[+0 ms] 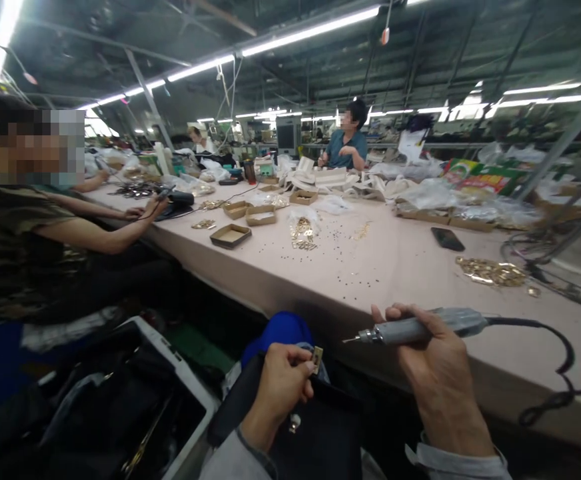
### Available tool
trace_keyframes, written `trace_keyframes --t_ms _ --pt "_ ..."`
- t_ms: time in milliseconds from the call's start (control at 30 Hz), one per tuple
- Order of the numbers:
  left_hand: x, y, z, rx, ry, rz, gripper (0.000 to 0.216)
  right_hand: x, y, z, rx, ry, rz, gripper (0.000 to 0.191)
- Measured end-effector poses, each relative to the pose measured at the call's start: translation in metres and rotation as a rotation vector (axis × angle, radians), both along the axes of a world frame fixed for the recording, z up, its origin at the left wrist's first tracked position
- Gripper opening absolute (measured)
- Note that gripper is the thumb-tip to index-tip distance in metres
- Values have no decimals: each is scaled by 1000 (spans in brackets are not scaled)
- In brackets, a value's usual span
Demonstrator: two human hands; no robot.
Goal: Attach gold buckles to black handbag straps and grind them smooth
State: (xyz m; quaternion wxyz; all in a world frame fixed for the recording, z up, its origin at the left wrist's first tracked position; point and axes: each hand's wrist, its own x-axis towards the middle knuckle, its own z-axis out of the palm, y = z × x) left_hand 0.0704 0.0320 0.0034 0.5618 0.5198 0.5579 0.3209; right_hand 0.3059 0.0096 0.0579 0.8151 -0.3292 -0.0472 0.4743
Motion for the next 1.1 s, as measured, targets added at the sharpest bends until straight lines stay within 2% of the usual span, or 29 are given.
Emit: trace_keyframes --t_ms 133,367,700,1100 --pt "-1 -3 5 -28 -62 -10 26 -31 -4 1 -20 19 68 16" --pt "-1 -3 7 -69 -71 9 27 -55 -7 -18 15 -36 103 22" --pt "3 -3 14 -65 -17 76 22 -68 -6 -21 24 -110 66 31" --pt "4 0 9 -79 -1 97 19 -71 -5 -23 38 -129 62 31"
